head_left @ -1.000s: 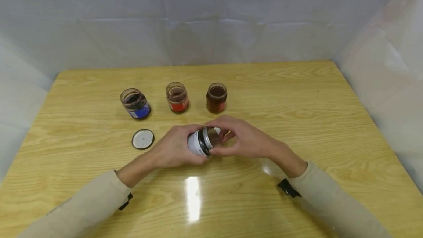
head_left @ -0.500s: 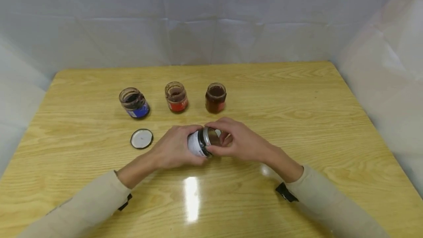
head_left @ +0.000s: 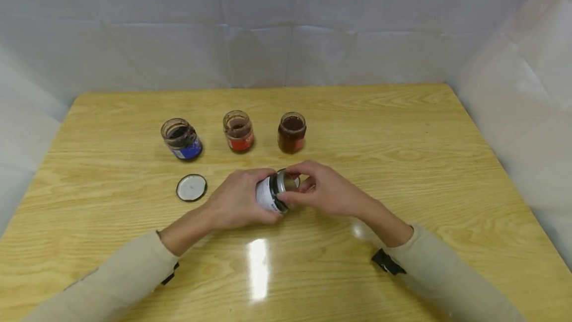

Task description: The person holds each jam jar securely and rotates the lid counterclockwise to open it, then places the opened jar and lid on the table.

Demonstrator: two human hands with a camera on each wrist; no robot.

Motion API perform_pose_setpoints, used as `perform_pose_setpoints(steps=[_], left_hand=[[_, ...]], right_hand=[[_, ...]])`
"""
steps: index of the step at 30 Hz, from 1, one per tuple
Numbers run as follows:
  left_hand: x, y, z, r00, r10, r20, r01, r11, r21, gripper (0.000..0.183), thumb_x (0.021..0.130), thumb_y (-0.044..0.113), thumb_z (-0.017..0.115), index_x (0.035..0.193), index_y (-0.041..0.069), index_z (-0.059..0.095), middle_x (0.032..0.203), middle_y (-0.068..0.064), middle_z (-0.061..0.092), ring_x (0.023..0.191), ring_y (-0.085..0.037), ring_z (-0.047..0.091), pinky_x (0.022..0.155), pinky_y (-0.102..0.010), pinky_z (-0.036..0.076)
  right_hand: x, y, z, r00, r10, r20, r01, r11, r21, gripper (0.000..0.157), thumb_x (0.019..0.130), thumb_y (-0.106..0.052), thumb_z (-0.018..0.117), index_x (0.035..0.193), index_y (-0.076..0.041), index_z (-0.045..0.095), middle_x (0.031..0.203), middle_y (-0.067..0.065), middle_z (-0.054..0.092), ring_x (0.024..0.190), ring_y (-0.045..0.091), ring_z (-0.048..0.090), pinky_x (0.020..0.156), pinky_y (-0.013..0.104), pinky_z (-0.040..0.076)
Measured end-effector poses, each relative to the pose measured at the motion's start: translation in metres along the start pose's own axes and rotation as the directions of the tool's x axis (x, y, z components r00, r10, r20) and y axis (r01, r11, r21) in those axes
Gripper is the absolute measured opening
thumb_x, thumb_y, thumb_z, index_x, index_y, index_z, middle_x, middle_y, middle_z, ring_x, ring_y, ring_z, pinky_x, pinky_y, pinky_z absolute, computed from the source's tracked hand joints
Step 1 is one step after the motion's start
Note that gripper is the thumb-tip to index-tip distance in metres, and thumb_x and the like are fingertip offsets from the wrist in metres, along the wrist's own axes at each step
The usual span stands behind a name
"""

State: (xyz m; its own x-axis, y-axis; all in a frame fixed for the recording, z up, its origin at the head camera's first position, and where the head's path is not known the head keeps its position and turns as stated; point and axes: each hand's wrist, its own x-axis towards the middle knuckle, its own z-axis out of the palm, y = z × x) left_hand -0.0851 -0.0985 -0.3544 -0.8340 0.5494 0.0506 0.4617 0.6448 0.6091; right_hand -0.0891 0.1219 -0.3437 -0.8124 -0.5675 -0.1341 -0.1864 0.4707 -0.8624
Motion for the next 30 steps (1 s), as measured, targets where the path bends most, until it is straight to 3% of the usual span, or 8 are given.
perform_pose_setpoints(steps=[3, 8, 10, 14, 17, 22, 27, 30], left_hand=[[-0.0006, -0.0003, -0.0008, 1.000, 0.011, 0.000, -0.011, 1.000, -0.010, 0.060, 0.059, 0.039, 0.081, 0.110, 0.014, 0.062, 0.085, 0.007, 0.060, 0.069, -0.008, 0.055, 0.055, -0.025, 0.046], [-0.0011, -0.0007, -0.0022, 0.999, 0.034, 0.015, -0.034, 0.999, -0.038, 0.058, 0.060, 0.037, 0.081, 0.109, 0.014, 0.063, 0.081, 0.008, 0.060, 0.066, -0.008, 0.055, 0.054, -0.025, 0.046], [-0.0009, -0.0008, -0.0020, 0.999, 0.034, 0.015, -0.034, 0.999, -0.037, 0.056, 0.060, 0.037, 0.081, 0.108, 0.015, 0.062, 0.081, 0.008, 0.060, 0.065, -0.008, 0.055, 0.054, -0.025, 0.046], [0.0000, -0.0010, -0.0010, 1.000, 0.026, 0.000, -0.026, 1.000, -0.004, 0.056, 0.060, 0.038, 0.080, 0.107, 0.015, 0.062, 0.082, 0.008, 0.059, 0.068, -0.008, 0.054, 0.054, -0.025, 0.046], [0.0002, -0.0004, -0.0005, 1.000, 0.028, -0.003, -0.028, 0.999, 0.016, 0.056, 0.060, 0.040, 0.080, 0.107, 0.014, 0.062, 0.084, 0.008, 0.059, 0.069, -0.008, 0.054, 0.056, -0.025, 0.045], [-0.0014, -0.0002, -0.0004, 0.999, 0.044, -0.012, -0.044, 0.999, 0.017, 0.061, 0.060, 0.040, 0.081, 0.111, 0.012, 0.062, 0.085, 0.006, 0.061, 0.069, -0.008, 0.054, 0.056, -0.025, 0.045], [-0.0025, 0.0001, -0.0004, 0.998, 0.059, -0.012, -0.059, 0.998, -0.011, 0.063, 0.060, 0.039, 0.082, 0.114, 0.013, 0.062, 0.087, 0.006, 0.061, 0.071, -0.008, 0.055, 0.058, -0.025, 0.046], [-0.0020, 0.0006, 0.0001, 0.998, 0.060, -0.016, -0.060, 0.998, 0.015, 0.066, 0.060, 0.040, 0.081, 0.116, 0.012, 0.061, 0.092, 0.004, 0.062, 0.075, -0.010, 0.055, 0.061, -0.026, 0.046]], right_hand=[[-0.0010, 0.0006, -0.0003, 0.995, -0.101, -0.004, 0.101, 0.994, -0.035, 0.059, 0.083, -0.033, 0.075, 0.131, -0.006, 0.054, 0.115, 0.004, 0.054, 0.093, 0.014, 0.060, 0.076, 0.026, 0.052], [-0.0023, 0.0047, -0.0034, 0.967, -0.251, 0.042, 0.254, 0.963, -0.095, 0.061, 0.082, -0.029, 0.076, 0.135, -0.010, 0.052, 0.127, 0.002, 0.048, 0.108, 0.014, 0.053, 0.084, 0.025, 0.050], [-0.0025, 0.0048, -0.0036, 0.967, -0.247, 0.057, 0.251, 0.964, -0.083, 0.065, 0.083, -0.030, 0.076, 0.139, -0.011, 0.048, 0.131, 0.002, 0.045, 0.111, 0.015, 0.052, 0.086, 0.026, 0.049], [-0.0025, 0.0025, -0.0013, 0.994, -0.110, 0.024, 0.111, 0.992, -0.062, 0.070, 0.084, -0.040, 0.072, 0.141, -0.010, 0.043, 0.126, 0.002, 0.050, 0.101, 0.013, 0.058, 0.081, 0.026, 0.051], [-0.0028, 0.0001, 0.0008, 0.999, -0.045, -0.008, 0.044, 0.995, -0.086, 0.068, 0.084, -0.045, 0.070, 0.137, -0.010, 0.047, 0.117, 0.001, 0.056, 0.090, 0.011, 0.061, 0.075, 0.026, 0.052], [-0.0040, 0.0018, 0.0009, 0.989, -0.151, 0.004, 0.151, 0.987, -0.055, 0.060, 0.082, -0.032, 0.076, 0.133, -0.010, 0.053, 0.118, 0.001, 0.053, 0.097, 0.012, 0.058, 0.080, 0.025, 0.051], [-0.0080, 0.0059, -0.0028, 0.959, -0.282, 0.017, 0.280, 0.943, -0.180, 0.062, 0.082, -0.035, 0.075, 0.136, -0.016, 0.050, 0.131, -0.004, 0.049, 0.116, 0.009, 0.048, 0.097, 0.030, 0.041], [-0.0095, 0.0056, -0.0032, 0.971, -0.240, 0.023, 0.241, 0.959, -0.147, 0.068, 0.083, -0.037, 0.074, 0.140, -0.013, 0.045, 0.134, 0.000, 0.047, 0.116, 0.011, 0.050, 0.097, 0.031, 0.042]])
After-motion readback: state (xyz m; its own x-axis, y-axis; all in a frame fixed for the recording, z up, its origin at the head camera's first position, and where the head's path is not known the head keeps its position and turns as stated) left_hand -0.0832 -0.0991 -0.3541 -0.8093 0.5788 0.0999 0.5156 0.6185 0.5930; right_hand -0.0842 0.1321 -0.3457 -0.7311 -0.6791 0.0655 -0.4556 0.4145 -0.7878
